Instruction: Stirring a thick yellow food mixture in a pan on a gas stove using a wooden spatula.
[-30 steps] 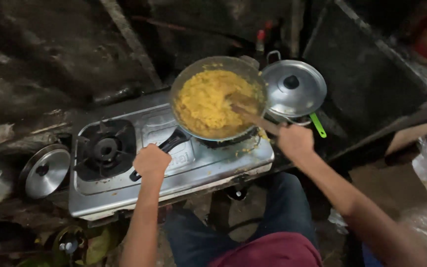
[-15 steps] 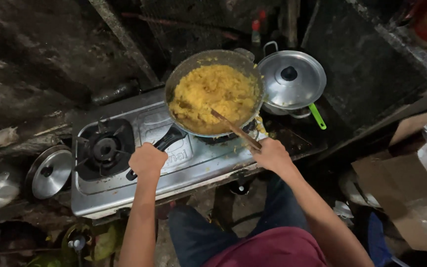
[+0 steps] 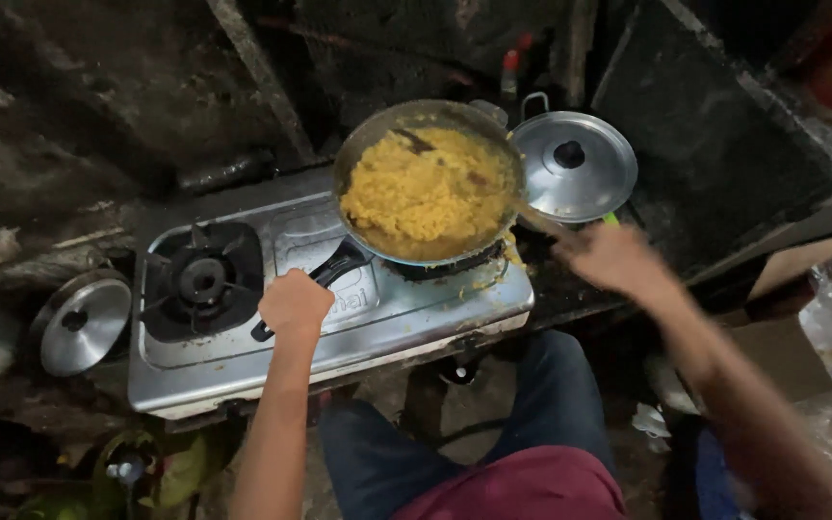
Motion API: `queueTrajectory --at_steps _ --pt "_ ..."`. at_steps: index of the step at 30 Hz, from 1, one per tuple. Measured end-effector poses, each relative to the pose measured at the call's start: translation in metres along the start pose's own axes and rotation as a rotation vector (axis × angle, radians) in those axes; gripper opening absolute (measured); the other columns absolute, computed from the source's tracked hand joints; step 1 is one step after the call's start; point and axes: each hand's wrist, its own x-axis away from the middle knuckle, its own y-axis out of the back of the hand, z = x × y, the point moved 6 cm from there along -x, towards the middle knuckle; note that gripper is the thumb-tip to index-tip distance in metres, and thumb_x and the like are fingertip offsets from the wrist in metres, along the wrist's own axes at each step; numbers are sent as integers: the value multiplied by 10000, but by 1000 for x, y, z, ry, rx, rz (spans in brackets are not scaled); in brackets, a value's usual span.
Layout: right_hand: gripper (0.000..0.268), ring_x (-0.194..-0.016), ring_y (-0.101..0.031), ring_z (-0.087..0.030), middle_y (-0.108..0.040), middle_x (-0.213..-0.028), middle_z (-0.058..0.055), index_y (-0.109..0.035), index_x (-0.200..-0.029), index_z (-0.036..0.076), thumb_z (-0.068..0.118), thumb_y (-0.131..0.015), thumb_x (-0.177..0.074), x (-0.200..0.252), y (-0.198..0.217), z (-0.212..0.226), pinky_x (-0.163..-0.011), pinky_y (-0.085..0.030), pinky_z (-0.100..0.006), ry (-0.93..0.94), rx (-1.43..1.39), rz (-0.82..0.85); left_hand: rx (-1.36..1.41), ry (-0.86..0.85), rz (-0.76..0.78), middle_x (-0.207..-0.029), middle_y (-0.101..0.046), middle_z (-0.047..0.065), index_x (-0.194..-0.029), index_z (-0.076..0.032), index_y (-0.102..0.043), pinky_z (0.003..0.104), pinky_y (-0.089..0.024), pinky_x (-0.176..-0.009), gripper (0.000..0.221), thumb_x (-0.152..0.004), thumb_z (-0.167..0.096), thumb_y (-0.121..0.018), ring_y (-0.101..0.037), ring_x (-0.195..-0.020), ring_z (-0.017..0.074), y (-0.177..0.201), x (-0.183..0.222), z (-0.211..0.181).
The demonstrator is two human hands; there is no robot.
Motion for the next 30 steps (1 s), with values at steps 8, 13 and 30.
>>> queueTrajectory --at_steps 8,13,30 --pt "222 -752 -786 -209 -803 -881 23 -708 -1081 176 174 -493 -1028 -46 91 -19 -540 -516 -323 29 1077 -286 -62 64 156 -943 -729 62 -1023 -117 -692 401 -560 -675 256 -856 -311 -697 -718 -830 292 -5 -11 3" --pt "162 -597 -746 -158 -775 -764 63 -697 -1073 145 115 -574 -973 -51 76 -3 -427 -499 -324 287 1262 -289 -68 65 156 -930 -727 61 -1041 -113 -695 398 -563 -648 263 -871 -314 -690 -724 -805 290 -9 -14 5" --pt "225 -728 -753 -413 -720 -710 -212 -771 -729 22 145 -610 -827 -29 -84 46 -640 -601 -515 190 303 -101 15 -19 17 -878 -755 196 -976 -18 -772 518 -595 -769 229 -860 -149 -624 -761 -880 385 10 4 -2"
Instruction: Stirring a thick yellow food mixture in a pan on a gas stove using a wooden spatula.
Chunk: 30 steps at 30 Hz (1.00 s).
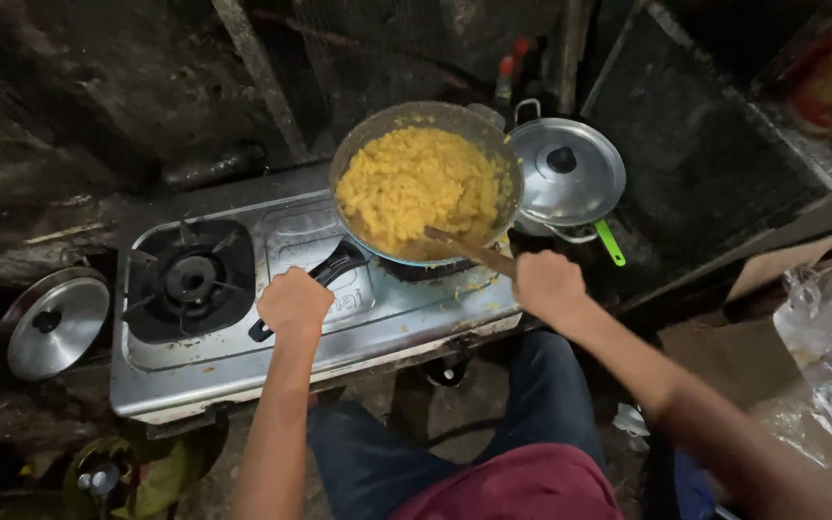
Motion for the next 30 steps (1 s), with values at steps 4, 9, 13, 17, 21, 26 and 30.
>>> queueTrajectory --at_steps 4,9,13,17,21,26,30 --pt "249 -695 -741 -411 -693 -674 -220 -747 -724 -11 162 -621 -851 8 -10 18 -638 -599 -521 -14 -109 -24 2 8 4 -893 -756 182 -972 -22 -767 517 -594 -778 246 -850 -153 -598 -760 -895 383 2 3 -2" --pt "372 -719 -715 -444 -682 -745 -292 -723 -858 -104 262 -657 -851 -3 -47 12 -647 -577 -564 -94 -408 123 0 18 -3 -891 -759 183 -973 -22 -772 506 -590 -799 244 -851 -139 -596 -759 -895 387 10 9 -2" --pt "491 -818 -726 -431 -709 -867 -282 -699 -1153 -157 246 -603 -891 5 -56 13 -711 -582 -564 -146 -587 177 7 23 -15 -888 -758 181 -976 -28 -775 507 -588 -799 247 -839 -137 -601 -758 -894 384 4 3 -1" --pt "412 -649 -499 -303 -498 -768 -195 -605 -1006 -95 316 -590 -984 25 -42 22 -565 -417 -423 -227 -1012 300 -7 19 -18 -874 -754 161 -959 -36 -772 489 -586 -788 232 -842 -145 -603 -759 -884 370 1 -1 0" --pt "439 -387 -200 -75 -215 -535 66 -395 -668 134 243 -557 -1062 67 19 53 -380 -226 -213 -215 -1465 556 1 11 -40 -818 -742 171 -918 -31 -770 484 -591 -758 193 -852 -132 -619 -757 -827 372 1 -2 2" --pt "449 -376 -164 -63 -181 -522 83 -349 -660 168 216 -509 -1077 61 -22 35 -365 -219 -206 -195 -1505 603 -2 6 -36 -832 -742 172 -928 -32 -763 495 -587 -763 204 -848 -138 -607 -757 -837 373 -3 -5 2" --pt "420 -362 -231 -83 -251 -507 52 -447 -682 128 269 -609 -1043 57 -37 18 -339 -260 -247 -268 -1364 404 6 2 -9 -815 -739 176 -924 -27 -769 504 -591 -753 212 -868 -145 -601 -759 -828 385 1 -2 2"
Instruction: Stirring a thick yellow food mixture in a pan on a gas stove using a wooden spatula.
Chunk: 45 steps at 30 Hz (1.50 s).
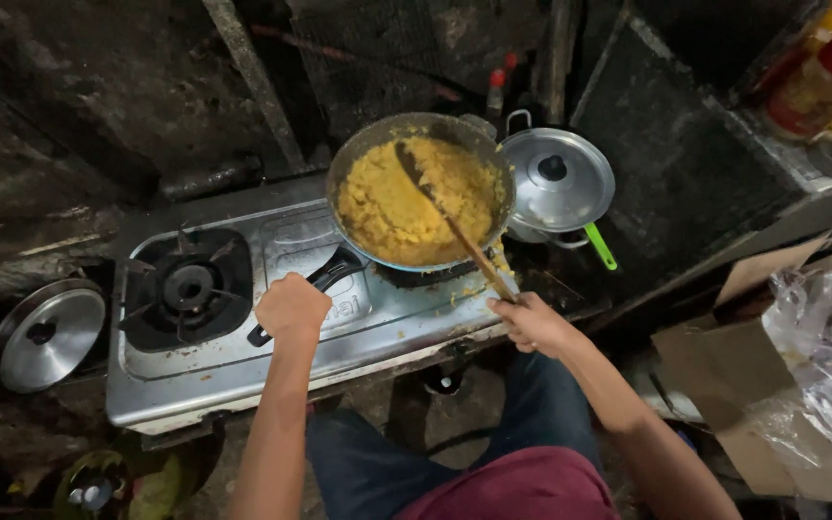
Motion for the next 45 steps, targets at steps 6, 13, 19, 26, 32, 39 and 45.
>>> queueTrajectory --at_steps 6,13,19,26,32,39,45 --pt "351 -333 -382 -170 -399 -472 -75 -575 -778 21 304 -691 -950 -27 33 -23 -310 -288 -318 16 176 -202 -7 -7 -11 -859 -749 173 -936 -39 -765 489 -593 -775 212 -864 -143 -596 -765 -873 381 3 3 -1" --pt "347 -337 -374 -172 -406 -473 -94 -644 -881 -80 253 -613 -974 -10 27 -11 -325 -301 -316 -5 202 -211 -23 5 -10 -852 -746 176 -944 -31 -768 503 -591 -781 222 -871 -135 -586 -761 -866 375 3 2 -2" --pt "369 -357 -330 -172 -408 -494 -109 -664 -944 -124 238 -603 -981 -7 38 -15 -349 -300 -320 -24 209 -216 -21 0 -13 -837 -747 162 -906 -44 -765 488 -593 -774 205 -873 -135 -584 -761 -843 364 5 4 -3" --pt "576 -902 -678 -381 -724 -991 -266 -745 -1213 -42 445 -646 -922 -25 74 -33 -753 -556 -488 -30 486 -354 16 -12 -1 -817 -738 171 -892 -35 -760 496 -593 -750 199 -868 -123 -583 -757 -827 373 5 3 -3" --pt "485 -1153 -661 -500 -744 -1098 -327 -769 -1158 -39 321 -609 -876 16 88 15 -1025 -509 -564 53 719 -415 6 -16 9 -826 -738 173 -918 -29 -758 491 -595 -744 196 -870 -125 -594 -758 -834 374 4 4 -2" --pt "450 -489 -595 -147 -593 -603 34 -670 -755 156 411 -496 -1082 47 142 144 -474 -531 -323 80 1611 -731 -39 77 145 -959 -727 55 -1007 -122 -701 395 -553 -655 198 -871 -264 -677 -723 -833 291 -16 -10 6" --pt "285 -691 -782 -145 -781 -841 57 -673 -1116 192 263 -397 -1114 23 159 191 -492 -534 -275 82 2257 -649 -76 76 141 -947 -706 49 -1043 -133 -698 392 -559 -643 242 -877 -307 -669 -723 -813 281 -21 -16 7"
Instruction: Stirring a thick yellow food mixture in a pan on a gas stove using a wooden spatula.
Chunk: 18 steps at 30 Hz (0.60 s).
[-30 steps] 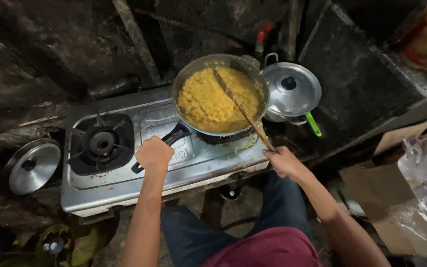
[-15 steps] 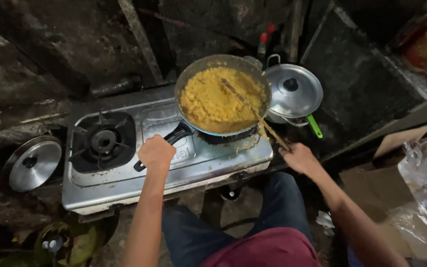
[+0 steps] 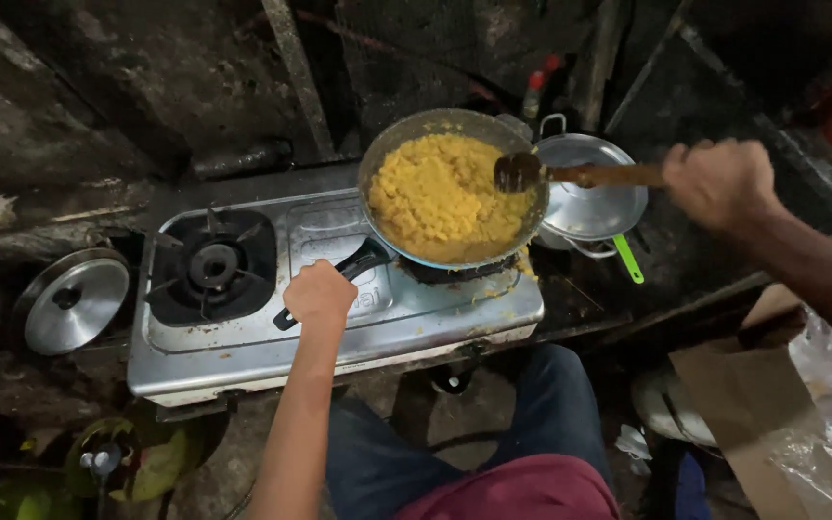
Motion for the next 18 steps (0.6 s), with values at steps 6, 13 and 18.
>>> queueTrajectory --at_steps 6,13,18 --pt "224 -665 -606 -111 -645 -785 60 -570 -830 252 238 -560 -1053 -32 -2 -5 -549 -389 -257 -99 328 -653 8 -2 17 -1017 -709 61 -1073 -133 -695 412 -574 -694 245 -891 -291 -649 -732 -876 296 1 0 0" --pt "277 -671 -741 -52 -745 -854 92 -636 -1083 214 378 -417 -1127 -50 32 -9 -552 -554 -218 84 210 -117 21 6 15 -964 -717 59 -1051 -111 -679 409 -571 -645 214 -886 -235 -623 -729 -841 301 -5 -1 2" --pt "229 -881 -848 -129 -850 -993 108 -669 -1228 254 266 -606 -1007 -74 42 -23 -632 -651 -306 63 160 104 42 12 24 -916 -729 70 -972 -118 -713 434 -578 -647 155 -885 -216 -630 -731 -841 323 6 -1 -2"
